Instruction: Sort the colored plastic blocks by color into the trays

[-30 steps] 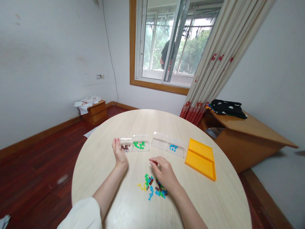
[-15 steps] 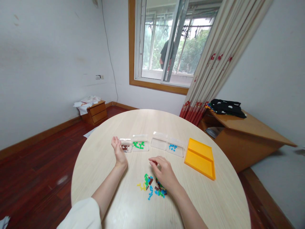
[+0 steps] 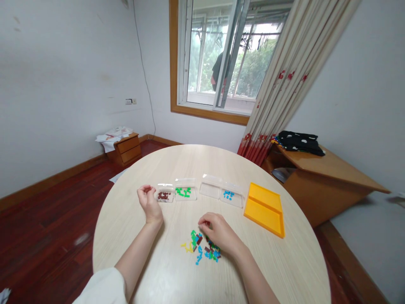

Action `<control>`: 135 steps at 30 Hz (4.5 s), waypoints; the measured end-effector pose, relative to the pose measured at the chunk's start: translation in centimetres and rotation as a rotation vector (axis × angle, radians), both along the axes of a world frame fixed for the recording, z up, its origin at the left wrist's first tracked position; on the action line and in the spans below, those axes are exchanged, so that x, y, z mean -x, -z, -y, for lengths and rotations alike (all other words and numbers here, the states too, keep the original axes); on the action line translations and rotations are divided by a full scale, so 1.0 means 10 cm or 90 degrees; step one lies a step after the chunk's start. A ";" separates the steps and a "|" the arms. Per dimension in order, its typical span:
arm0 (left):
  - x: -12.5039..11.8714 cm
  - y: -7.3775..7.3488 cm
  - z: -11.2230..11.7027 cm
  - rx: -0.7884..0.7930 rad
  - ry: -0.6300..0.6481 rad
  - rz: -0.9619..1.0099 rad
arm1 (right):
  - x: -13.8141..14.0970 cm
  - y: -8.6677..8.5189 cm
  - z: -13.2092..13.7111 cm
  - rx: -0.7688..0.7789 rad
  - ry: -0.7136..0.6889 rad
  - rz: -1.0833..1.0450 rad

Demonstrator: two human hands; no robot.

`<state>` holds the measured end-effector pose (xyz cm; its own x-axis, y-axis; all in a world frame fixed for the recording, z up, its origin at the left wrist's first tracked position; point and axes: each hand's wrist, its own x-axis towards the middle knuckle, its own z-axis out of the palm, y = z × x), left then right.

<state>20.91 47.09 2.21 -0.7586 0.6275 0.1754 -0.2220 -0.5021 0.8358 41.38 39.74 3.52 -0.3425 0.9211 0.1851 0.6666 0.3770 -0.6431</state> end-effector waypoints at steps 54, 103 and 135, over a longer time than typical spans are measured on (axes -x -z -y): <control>-0.40 -0.02 0.25 0.426 0.652 0.523 | -0.11 -0.03 0.05 0.134 -0.108 0.063; -0.46 -0.07 0.38 0.459 0.832 0.498 | -0.07 -0.14 -0.02 -0.039 0.022 -0.078; -0.45 -0.06 0.39 0.453 0.879 0.492 | -0.03 -0.20 0.04 -0.060 0.037 -0.053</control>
<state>25.45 43.21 2.86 0.5906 0.6200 -0.5166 -0.5582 0.7761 0.2934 41.72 39.36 5.51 -0.2690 0.9159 0.2978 0.6347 0.4012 -0.6605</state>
